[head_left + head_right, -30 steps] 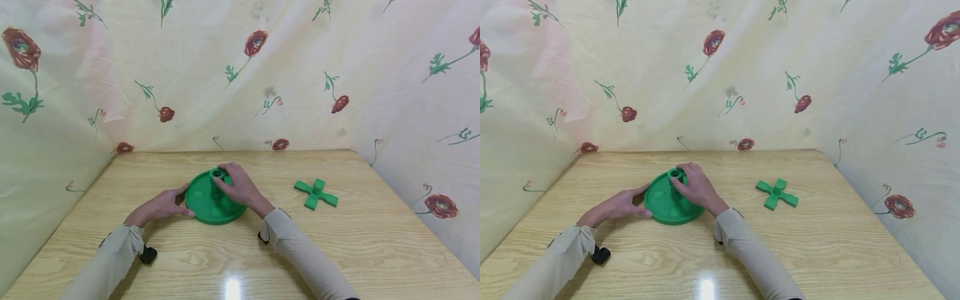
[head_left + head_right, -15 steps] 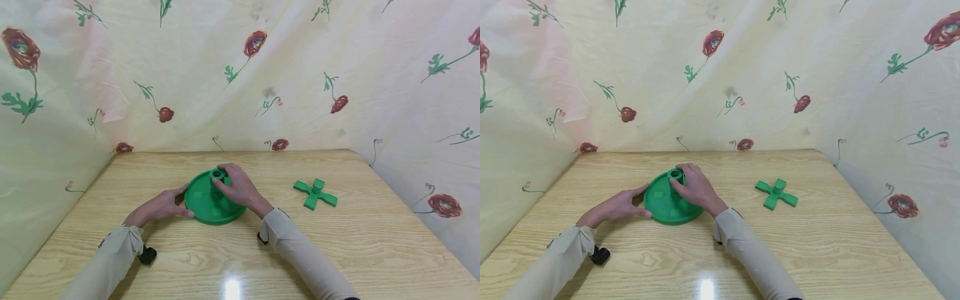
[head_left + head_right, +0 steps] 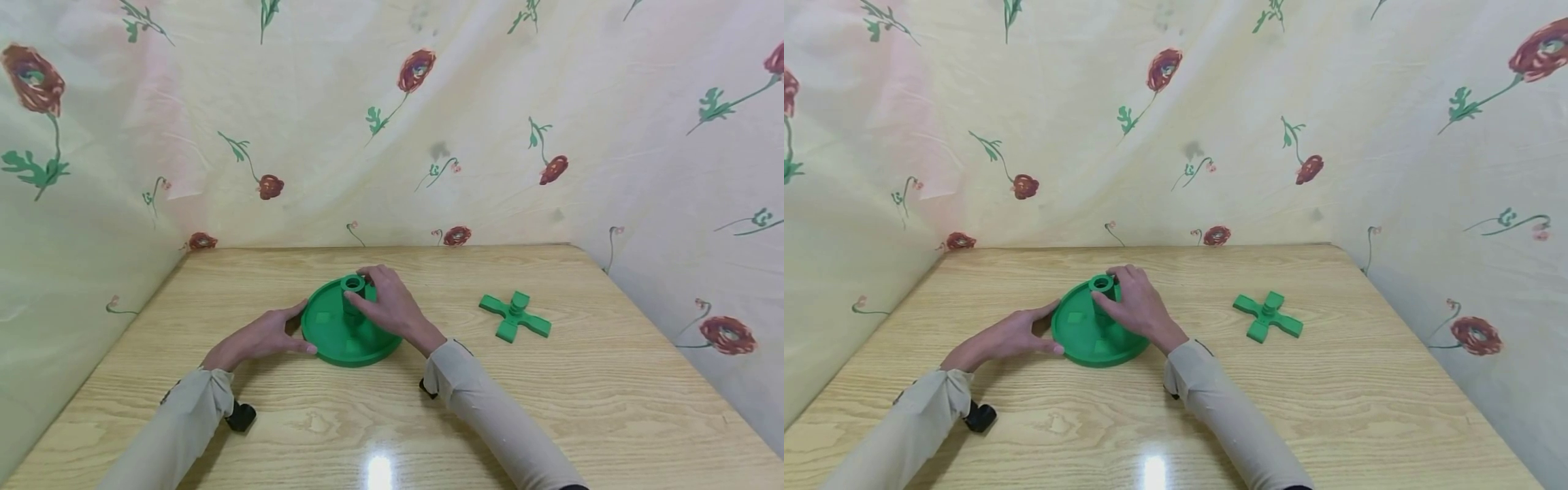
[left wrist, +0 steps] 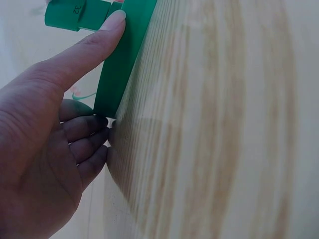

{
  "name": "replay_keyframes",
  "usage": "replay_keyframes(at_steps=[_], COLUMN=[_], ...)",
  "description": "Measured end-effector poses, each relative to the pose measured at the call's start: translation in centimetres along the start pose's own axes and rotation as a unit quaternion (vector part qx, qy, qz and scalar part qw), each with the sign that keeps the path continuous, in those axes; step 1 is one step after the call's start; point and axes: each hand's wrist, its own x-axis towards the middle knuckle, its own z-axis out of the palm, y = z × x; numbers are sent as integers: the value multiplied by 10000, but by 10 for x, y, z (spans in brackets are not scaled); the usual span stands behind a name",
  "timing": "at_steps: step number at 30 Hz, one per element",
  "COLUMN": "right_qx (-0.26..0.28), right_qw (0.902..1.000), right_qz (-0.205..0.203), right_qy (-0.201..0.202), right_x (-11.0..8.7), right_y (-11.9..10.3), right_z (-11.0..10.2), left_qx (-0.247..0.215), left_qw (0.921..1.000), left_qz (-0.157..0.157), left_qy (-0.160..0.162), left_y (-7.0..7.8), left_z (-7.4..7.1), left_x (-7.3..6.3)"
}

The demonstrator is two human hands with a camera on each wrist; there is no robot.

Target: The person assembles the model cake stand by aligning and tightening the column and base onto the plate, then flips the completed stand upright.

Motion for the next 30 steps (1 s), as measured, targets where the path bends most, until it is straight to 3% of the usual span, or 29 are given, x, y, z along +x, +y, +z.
replay_keyframes(at_steps=[8,30], right_qx=[133,22], right_qw=[9997,9998], right_qz=[-219,-180], right_qy=[-55,60], right_x=[0,-1], right_y=[0,1], right_z=[0,1], left_qx=[8,-65], left_qw=[10000,9999], left_qz=[51,-136], left_qy=[-5,-72], left_y=[-2,0], left_z=[0,-1], left_x=[0,0])
